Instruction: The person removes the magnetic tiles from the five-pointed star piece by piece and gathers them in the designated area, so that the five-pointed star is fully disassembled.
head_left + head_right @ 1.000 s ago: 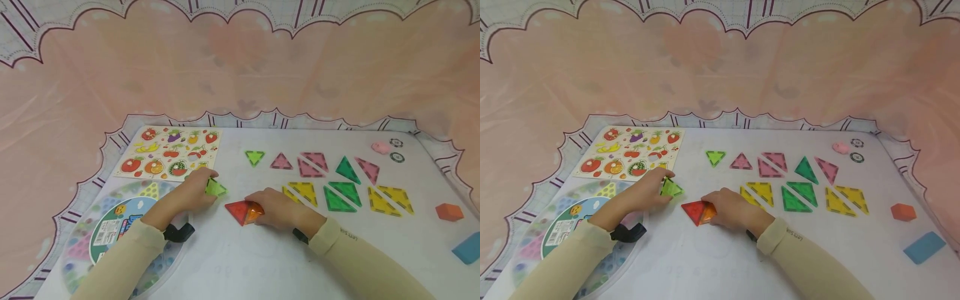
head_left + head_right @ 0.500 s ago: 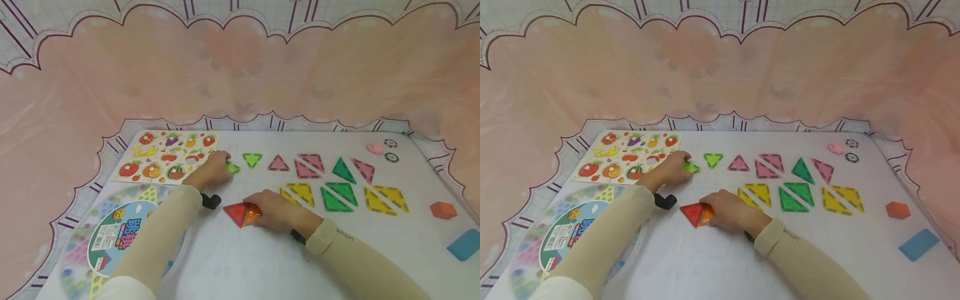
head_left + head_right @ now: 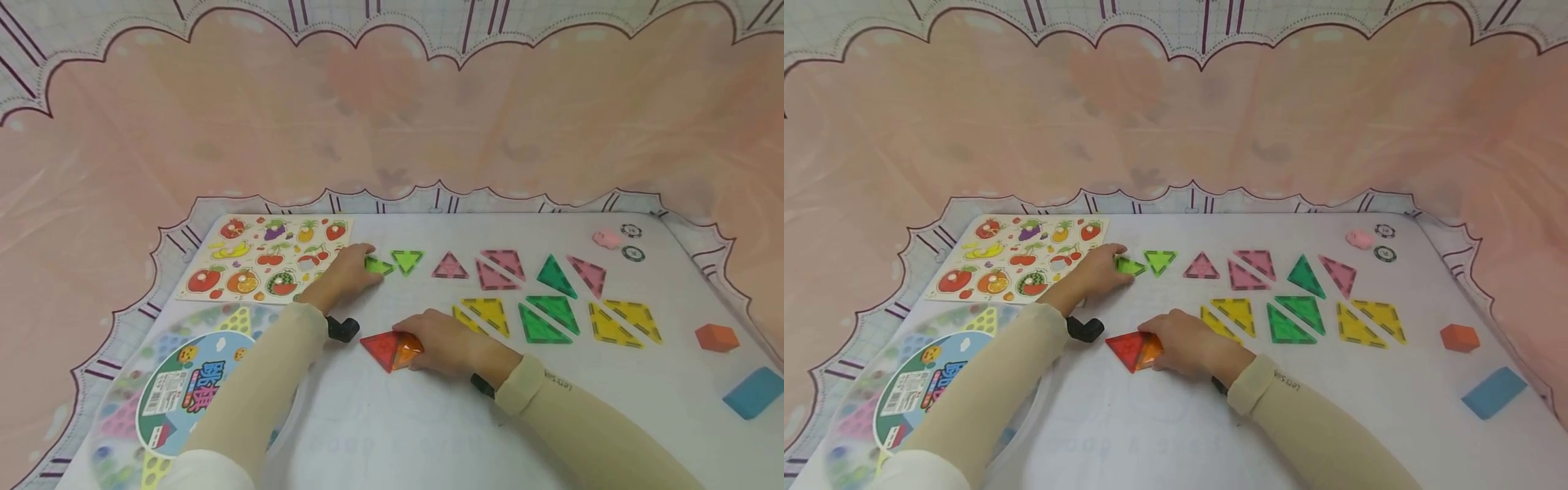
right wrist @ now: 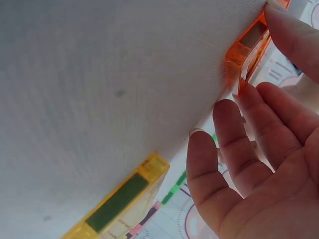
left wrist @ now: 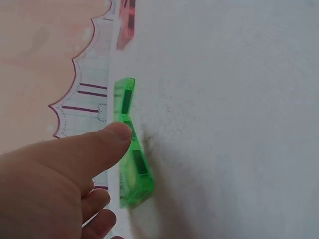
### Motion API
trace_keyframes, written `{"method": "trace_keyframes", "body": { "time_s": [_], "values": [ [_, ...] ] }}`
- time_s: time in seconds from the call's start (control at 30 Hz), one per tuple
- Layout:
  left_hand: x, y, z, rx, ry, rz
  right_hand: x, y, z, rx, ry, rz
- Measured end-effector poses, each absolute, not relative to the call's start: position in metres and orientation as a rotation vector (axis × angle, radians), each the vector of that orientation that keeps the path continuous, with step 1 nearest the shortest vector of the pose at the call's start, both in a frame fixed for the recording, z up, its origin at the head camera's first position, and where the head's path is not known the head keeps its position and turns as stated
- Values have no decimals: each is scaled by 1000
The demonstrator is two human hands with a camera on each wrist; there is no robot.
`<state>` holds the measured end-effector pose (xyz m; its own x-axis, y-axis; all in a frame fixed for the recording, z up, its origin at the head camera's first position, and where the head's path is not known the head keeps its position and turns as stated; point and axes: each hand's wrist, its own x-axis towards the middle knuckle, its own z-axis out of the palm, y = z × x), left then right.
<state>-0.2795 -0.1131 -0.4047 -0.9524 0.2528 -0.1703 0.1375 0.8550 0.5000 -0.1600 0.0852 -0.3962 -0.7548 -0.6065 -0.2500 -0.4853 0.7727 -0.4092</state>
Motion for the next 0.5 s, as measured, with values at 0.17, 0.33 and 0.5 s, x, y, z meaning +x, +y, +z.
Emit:
{"method": "trace_keyframes", "body": {
  "time_s": [0.17, 0.33, 0.5],
  "values": [
    [-262, -120, -399, 421, 2788, 677, -159, 84, -395, -815, 2596, -451],
    [-226, -125, -392, 543, 2754, 658, -159, 85, -394, -800, 2600, -466],
    [-190, -128, -391, 562, 2686, 718, -159, 83, -397, -792, 2612, -476]
  ]
}}
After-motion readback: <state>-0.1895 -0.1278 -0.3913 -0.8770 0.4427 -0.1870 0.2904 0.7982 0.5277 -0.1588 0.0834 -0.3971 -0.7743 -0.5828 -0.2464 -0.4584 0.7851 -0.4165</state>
